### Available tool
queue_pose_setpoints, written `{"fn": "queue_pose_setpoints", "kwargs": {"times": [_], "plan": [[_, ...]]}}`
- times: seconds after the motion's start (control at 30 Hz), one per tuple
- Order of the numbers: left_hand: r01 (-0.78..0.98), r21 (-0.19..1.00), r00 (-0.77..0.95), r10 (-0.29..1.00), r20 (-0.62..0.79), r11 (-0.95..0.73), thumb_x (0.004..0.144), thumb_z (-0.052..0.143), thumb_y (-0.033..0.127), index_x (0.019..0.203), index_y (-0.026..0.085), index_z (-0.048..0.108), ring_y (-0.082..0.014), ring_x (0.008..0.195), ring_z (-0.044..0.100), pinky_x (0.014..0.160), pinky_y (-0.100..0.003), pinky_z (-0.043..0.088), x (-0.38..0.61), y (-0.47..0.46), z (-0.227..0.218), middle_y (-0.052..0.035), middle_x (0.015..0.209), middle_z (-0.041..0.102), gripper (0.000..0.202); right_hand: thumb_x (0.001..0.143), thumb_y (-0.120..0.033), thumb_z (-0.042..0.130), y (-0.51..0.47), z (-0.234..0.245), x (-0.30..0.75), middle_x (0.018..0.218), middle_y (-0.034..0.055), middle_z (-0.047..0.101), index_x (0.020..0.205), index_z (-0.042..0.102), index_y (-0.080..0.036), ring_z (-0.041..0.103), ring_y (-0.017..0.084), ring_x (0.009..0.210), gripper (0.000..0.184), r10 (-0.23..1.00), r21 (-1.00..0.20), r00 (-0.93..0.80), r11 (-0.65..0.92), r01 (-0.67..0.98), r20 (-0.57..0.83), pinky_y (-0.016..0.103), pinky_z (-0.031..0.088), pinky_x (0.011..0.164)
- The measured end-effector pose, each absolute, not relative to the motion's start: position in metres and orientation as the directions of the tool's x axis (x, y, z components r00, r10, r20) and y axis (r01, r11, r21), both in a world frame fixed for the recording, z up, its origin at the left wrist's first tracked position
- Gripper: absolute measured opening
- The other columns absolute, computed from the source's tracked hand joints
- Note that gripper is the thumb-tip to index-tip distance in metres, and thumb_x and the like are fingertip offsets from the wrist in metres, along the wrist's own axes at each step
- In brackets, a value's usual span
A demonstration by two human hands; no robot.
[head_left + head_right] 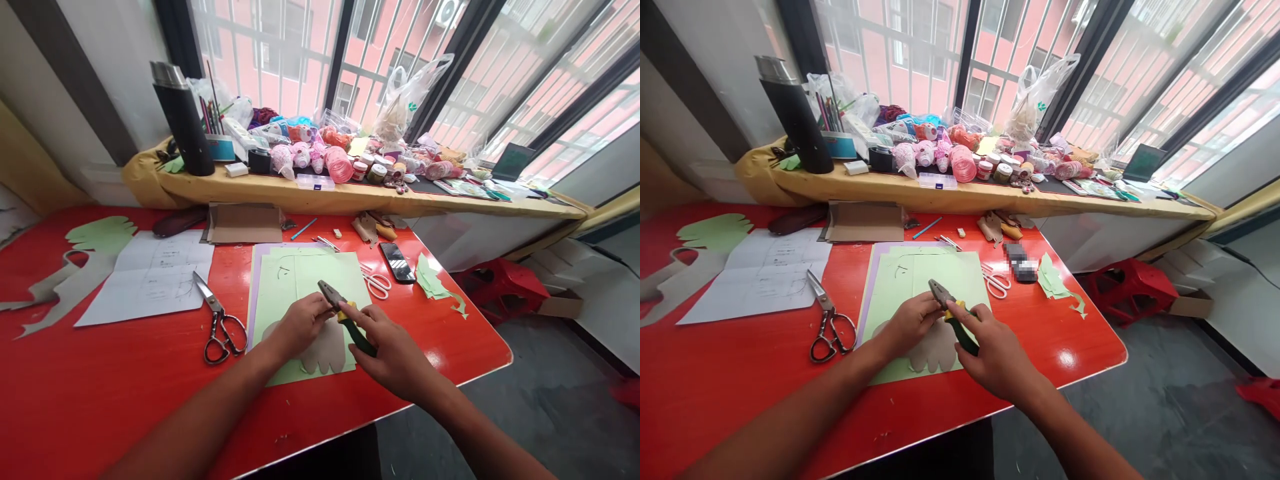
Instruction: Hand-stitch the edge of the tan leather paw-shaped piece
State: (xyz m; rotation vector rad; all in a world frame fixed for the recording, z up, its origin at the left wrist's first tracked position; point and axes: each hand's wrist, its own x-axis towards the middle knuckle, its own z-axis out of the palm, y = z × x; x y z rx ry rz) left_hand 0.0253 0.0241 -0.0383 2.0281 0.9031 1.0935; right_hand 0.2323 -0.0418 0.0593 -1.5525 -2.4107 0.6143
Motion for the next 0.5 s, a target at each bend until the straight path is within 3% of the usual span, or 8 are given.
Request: {"fn": "queue_pose_setpoints", "kwargs": {"times": [0.1, 0.23, 0.5], "plan": [[0.29, 0.798, 0.422, 0.819, 0.389, -0.529, 0.102, 0.054, 0.021, 0.088, 0.019, 0.07, -0.0172, 0.084, 0.064, 0.078, -0.029, 0.053, 0.026, 0.024, -0.035, -0.0044, 0.091, 0.066, 0.022, 0.096, -0.023, 0.056, -0.044, 0.061, 0.233, 0.109, 0.0047, 0.054, 0.162, 0.034, -0.039, 0.052, 0.013, 0.065, 0.072, 0.928, -0.55, -0.371, 0.306, 0.777, -0.007, 0.03, 0.051, 0.065], [0.277, 0.81, 0.423, 0.823, 0.38, -0.517, 0.102, 0.054, 0.02, 0.087, 0.019, 0.069, -0.0164, 0.083, 0.062, 0.078, -0.028, 0.05, 0.026, 0.023, -0.03, -0.0038, 0.092, 0.065, 0.022, 0.097, -0.028, 0.06, -0.043, 0.076, 0.233, 0.112, 0.0046, 0.056, 0.161, 0.036, -0.041, 0.055, 0.014, 0.071, 0.069, 0.934, -0.61, -0.356, 0.281, 0.741, -0.002, 0.032, 0.053, 0.069], [0.277, 0.818, 0.401, 0.834, 0.378, -0.504, 0.098, 0.054, 0.015, 0.093, 0.02, 0.073, -0.0173, 0.085, 0.065, 0.079, -0.028, 0.053, 0.026, 0.023, -0.032, -0.0039, 0.093, 0.068, 0.021, 0.096, -0.028, 0.063, -0.047, 0.073, 0.227, 0.11, 0.005, 0.056, 0.16, 0.039, -0.038, 0.056, 0.015, 0.071, 0.069, 0.927, -0.549, -0.374, 0.302, 0.78, -0.022, 0.031, 0.053, 0.067]]}}
